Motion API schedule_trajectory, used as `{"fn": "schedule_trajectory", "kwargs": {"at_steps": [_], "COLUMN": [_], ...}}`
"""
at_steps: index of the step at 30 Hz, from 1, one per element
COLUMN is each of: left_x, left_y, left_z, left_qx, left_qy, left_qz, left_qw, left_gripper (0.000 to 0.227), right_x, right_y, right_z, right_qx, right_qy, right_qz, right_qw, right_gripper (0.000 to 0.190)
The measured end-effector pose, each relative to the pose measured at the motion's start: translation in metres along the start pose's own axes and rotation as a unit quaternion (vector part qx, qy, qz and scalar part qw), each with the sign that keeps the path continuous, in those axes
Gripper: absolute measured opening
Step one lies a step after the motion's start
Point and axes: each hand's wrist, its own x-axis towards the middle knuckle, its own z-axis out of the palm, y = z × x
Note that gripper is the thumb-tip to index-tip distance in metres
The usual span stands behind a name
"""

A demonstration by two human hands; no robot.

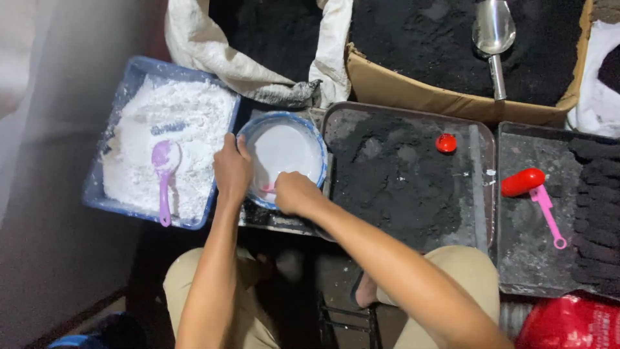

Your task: Mixing white powder into a liquid in a bowl using a spoon at a workstation.

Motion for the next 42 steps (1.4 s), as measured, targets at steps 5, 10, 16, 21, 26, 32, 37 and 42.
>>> {"fn": "schedule_trajectory", "kwargs": {"at_steps": [5, 10, 16, 21, 26, 32, 37, 42], "left_x": [-0.007, 0.001, 0.026, 0.026, 0.032, 0.035, 0.033, 0.033], "left_y": [0.013, 0.008, 0.002, 0.019, 0.017, 0.009, 0.016, 0.014], "left_z": [-0.016, -0.018, -0.012, -0.019, -0.011, -0.004, -0.004, -0.003], "left_qx": [0.018, 0.093, 0.258, 0.217, 0.133, 0.081, 0.036, -0.031], "left_qy": [-0.001, -0.007, 0.001, 0.020, -0.011, 0.010, 0.016, 0.002], "left_qz": [0.025, 0.029, 0.109, 0.227, 0.204, 0.165, 0.159, 0.137], "left_qw": [1.000, 0.995, 0.960, 0.949, 0.970, 0.983, 0.987, 0.990], "left_gripper": [0.028, 0.030, 0.028, 0.018, 0.018, 0.018, 0.020, 0.019], "right_x": [0.017, 0.025, 0.021, 0.027, 0.024, -0.014, 0.003, -0.020], "right_y": [0.013, 0.032, 0.029, 0.043, 0.043, 0.006, 0.017, -0.022], "right_z": [0.015, -0.008, -0.040, -0.029, -0.017, -0.019, 0.010, -0.008], "right_qx": [-0.196, -0.402, -0.460, -0.420, -0.284, -0.123, -0.060, 0.043], "right_qy": [0.165, 0.318, 0.254, 0.238, 0.199, 0.008, -0.040, -0.025], "right_qz": [-0.119, -0.245, -0.239, -0.201, -0.098, 0.022, 0.030, -0.002], "right_qw": [0.959, 0.823, 0.817, 0.852, 0.933, 0.992, 0.997, 0.999], "right_gripper": [0.011, 0.015, 0.015, 0.018, 0.018, 0.023, 0.024, 0.028]}}
